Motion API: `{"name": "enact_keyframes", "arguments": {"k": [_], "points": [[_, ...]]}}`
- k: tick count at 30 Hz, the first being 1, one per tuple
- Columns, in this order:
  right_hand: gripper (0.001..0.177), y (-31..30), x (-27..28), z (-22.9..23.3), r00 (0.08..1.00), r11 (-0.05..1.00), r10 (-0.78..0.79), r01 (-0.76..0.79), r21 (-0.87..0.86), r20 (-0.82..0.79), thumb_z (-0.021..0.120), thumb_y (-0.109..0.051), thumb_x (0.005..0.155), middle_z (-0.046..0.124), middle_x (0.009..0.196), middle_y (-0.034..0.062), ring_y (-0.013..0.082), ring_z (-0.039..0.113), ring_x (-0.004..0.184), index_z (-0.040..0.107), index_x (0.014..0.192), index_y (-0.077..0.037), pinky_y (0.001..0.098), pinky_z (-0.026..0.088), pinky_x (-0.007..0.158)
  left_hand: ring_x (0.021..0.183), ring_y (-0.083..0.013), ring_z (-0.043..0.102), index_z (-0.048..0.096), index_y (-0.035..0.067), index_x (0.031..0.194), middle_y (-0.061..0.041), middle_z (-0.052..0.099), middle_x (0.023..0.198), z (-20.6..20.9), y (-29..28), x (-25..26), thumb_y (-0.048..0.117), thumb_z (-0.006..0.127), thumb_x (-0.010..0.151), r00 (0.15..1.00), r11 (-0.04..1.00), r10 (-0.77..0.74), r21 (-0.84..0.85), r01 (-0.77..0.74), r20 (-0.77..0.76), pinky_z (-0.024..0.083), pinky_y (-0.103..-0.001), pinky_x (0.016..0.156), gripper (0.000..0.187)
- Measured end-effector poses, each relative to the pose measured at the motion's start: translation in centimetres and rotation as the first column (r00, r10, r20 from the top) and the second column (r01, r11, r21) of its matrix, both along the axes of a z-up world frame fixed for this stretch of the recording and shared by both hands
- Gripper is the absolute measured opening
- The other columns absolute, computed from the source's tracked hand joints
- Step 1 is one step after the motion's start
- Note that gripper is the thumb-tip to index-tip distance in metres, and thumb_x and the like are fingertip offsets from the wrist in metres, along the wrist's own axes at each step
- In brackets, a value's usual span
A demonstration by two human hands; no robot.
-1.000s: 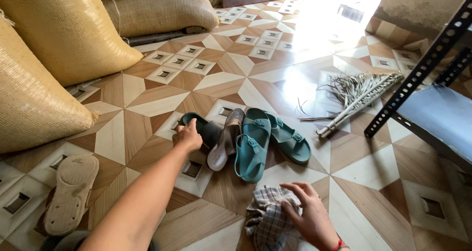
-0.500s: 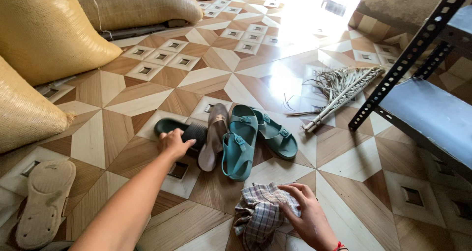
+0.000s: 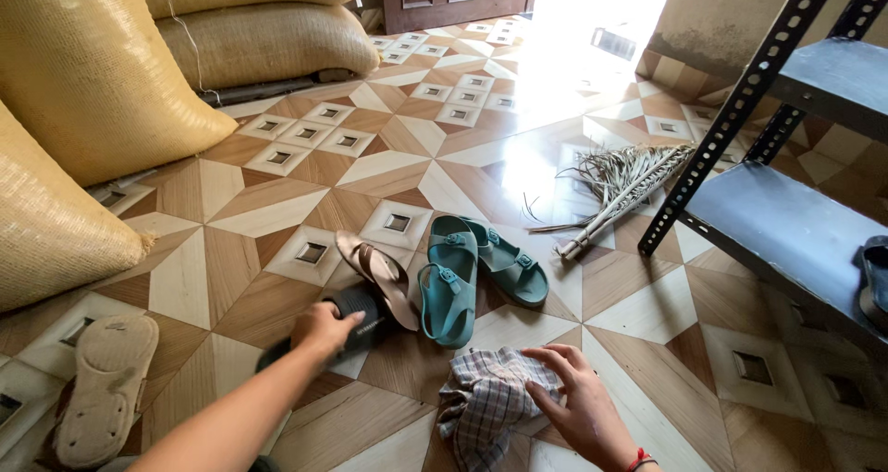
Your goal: The person wipes several pairs of sandals and flip-flops with a cloth, then places them on a metal shoe rack. The person also places a pair of teal sandals into a cardboard box.
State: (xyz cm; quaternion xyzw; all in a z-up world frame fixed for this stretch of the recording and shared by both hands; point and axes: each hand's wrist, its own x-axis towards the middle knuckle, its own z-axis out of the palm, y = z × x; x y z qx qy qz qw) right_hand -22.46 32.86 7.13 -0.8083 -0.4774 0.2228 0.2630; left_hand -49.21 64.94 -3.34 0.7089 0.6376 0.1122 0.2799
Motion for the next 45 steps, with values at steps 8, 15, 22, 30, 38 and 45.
{"name": "enact_keyframes", "arguments": {"k": [8, 15, 22, 30, 38, 45], "points": [[0.045, -1.8, 0.1, 0.0, 0.995, 0.974, 0.094, -0.096, 0.203, 0.023, 0.072, -0.03, 0.086, 0.063, 0.129, 0.0048, 0.0235, 0.069, 0.109, 0.068, 0.131, -0.028, 0.0362, 0.063, 0.084, 0.059, -0.0201, 0.068, 0.069, 0.0, 0.09, -0.014, 0.072, 0.079, -1.3, -7.8, 0.6, 0.027, 0.074, 0.092, 0.845, 0.902, 0.339, -0.399, -0.167, 0.413, 0.058, -0.033, 0.053, 0.028], [0.046, -2.5, 0.2, 0.5, 0.995, 0.977, 0.104, -0.103, 0.187, 0.005, 0.072, -0.031, 0.086, 0.063, 0.131, 0.0045, 0.0226, 0.068, 0.116, 0.068, 0.132, -0.029, 0.0373, 0.062, 0.087, 0.073, -0.0227, 0.073, 0.065, -0.002, 0.097, -0.015, 0.071, 0.093, -3.0, -11.6, 1.5, 0.017, 0.064, 0.097, 0.652, 0.796, 0.473, -0.605, -0.028, 0.593, 0.064, -0.033, 0.058, 0.019], [0.046, -1.8, -0.7, 0.6, 0.995, 0.985, 0.102, -0.099, 0.141, -0.012, 0.072, -0.032, 0.087, 0.061, 0.132, 0.0041, 0.0211, 0.066, 0.119, 0.068, 0.133, -0.029, 0.0373, 0.062, 0.09, 0.078, -0.0266, 0.076, 0.076, -0.001, 0.104, -0.024, 0.08, 0.106, 4.4, -11.4, 1.2, 0.025, 0.061, 0.099, 0.957, 0.826, 0.042, -0.548, 0.128, 0.286, 0.058, -0.033, 0.053, 0.03], [0.045, -0.6, -3.4, 1.2, 0.986, 0.984, 0.157, -0.15, 0.1, -0.062, 0.07, -0.033, 0.088, 0.059, 0.135, 0.0024, 0.0189, 0.065, 0.123, 0.068, 0.133, -0.028, 0.0365, 0.061, 0.093, 0.095, -0.032, 0.073, 0.072, 0.023, 0.117, -0.008, 0.074, 0.112, 7.4, -4.7, 1.9, 0.0, 0.053, 0.088, 0.784, 0.681, -0.491, 0.394, 0.617, -0.379, 0.06, -0.045, 0.077, 0.041], [0.047, -0.2, -4.2, 0.9, 0.983, 0.988, 0.147, -0.142, 0.054, -0.11, 0.069, -0.032, 0.088, 0.057, 0.139, 0.0015, 0.0199, 0.066, 0.12, 0.067, 0.135, -0.03, 0.0362, 0.062, 0.091, 0.095, -0.0297, 0.075, 0.077, 0.021, 0.097, -0.01, 0.074, 0.104, 3.5, -1.1, 2.0, 0.011, 0.058, 0.093, 0.615, 0.593, -0.493, 0.279, 0.755, -0.616, 0.062, -0.044, 0.078, 0.022], [0.046, -0.3, -3.8, -0.4, 0.983, 0.989, 0.148, -0.144, 0.046, -0.107, 0.07, -0.029, 0.089, 0.058, 0.135, 0.002, 0.0183, 0.065, 0.122, 0.067, 0.134, -0.031, 0.0352, 0.061, 0.093, 0.094, -0.0289, 0.075, 0.078, 0.017, 0.089, -0.009, 0.075, 0.102, 4.9, -1.3, -0.8, 0.013, 0.056, 0.097, 0.775, 0.679, -0.393, 0.412, 0.607, -0.495, 0.062, -0.043, 0.079, 0.024]]}}
